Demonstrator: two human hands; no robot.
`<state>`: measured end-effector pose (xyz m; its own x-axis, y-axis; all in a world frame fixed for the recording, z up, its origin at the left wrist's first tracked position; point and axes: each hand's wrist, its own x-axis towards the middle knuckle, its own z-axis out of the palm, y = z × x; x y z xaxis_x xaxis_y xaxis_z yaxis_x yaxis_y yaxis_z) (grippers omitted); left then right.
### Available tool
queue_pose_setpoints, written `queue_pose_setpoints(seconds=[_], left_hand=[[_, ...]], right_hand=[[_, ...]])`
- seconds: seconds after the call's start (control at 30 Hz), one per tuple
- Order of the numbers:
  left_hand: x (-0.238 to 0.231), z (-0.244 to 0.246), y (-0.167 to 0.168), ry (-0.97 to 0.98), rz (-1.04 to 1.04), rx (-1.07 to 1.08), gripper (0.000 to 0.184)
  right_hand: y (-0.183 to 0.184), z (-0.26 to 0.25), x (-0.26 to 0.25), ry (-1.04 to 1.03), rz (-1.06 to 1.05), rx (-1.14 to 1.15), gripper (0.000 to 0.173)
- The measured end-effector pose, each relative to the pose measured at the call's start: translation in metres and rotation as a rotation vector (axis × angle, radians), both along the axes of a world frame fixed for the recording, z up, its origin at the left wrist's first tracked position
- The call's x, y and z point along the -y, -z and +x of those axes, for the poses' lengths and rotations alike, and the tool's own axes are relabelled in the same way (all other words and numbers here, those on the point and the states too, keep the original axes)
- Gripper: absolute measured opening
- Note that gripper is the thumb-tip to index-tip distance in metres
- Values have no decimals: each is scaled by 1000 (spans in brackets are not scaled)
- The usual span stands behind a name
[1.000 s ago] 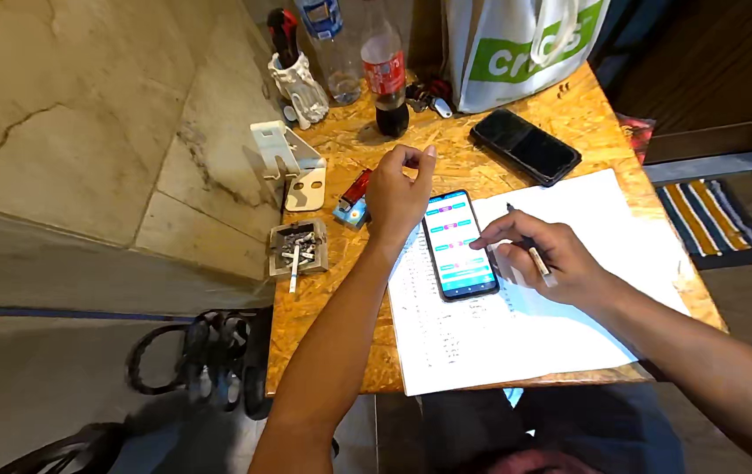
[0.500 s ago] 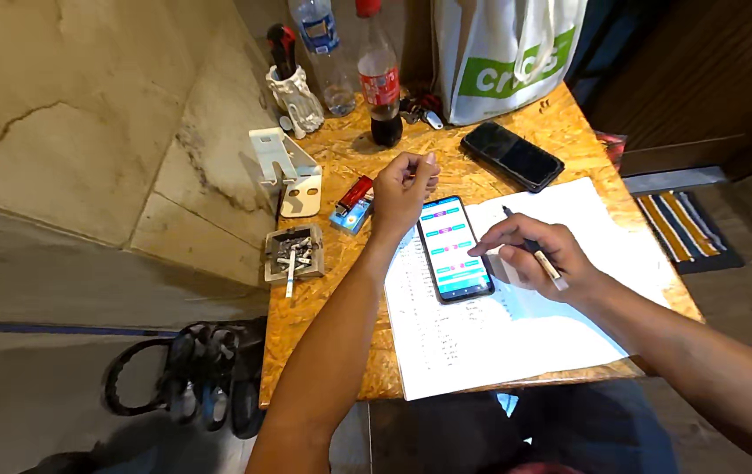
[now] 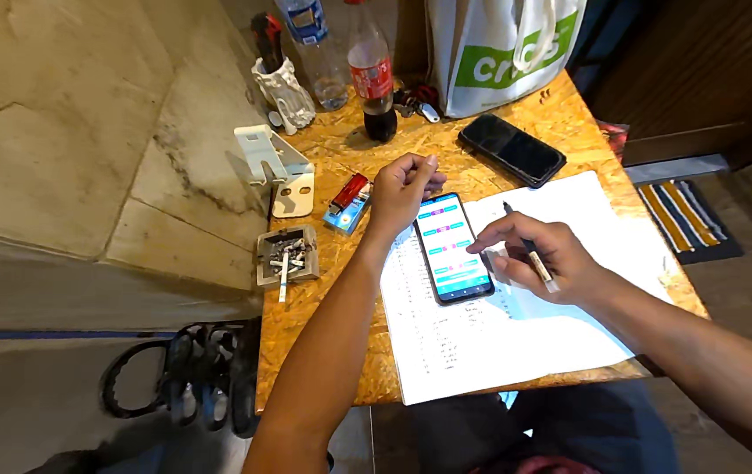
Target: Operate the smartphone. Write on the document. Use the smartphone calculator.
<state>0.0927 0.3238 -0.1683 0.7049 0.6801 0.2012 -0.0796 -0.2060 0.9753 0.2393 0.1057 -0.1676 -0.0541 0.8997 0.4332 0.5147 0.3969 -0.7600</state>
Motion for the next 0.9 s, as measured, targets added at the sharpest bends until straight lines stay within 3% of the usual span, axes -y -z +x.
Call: queue_pose_setpoints(seconds=[0.57, 0.9], left_hand=[[1, -1, -2, -2, 13, -17, 25], [1, 0, -2, -3, 24, -29, 25]], right_hand=[[-1, -1, 1, -47, 13, 45, 24], [-4, -4, -1, 86, -49, 48, 27]])
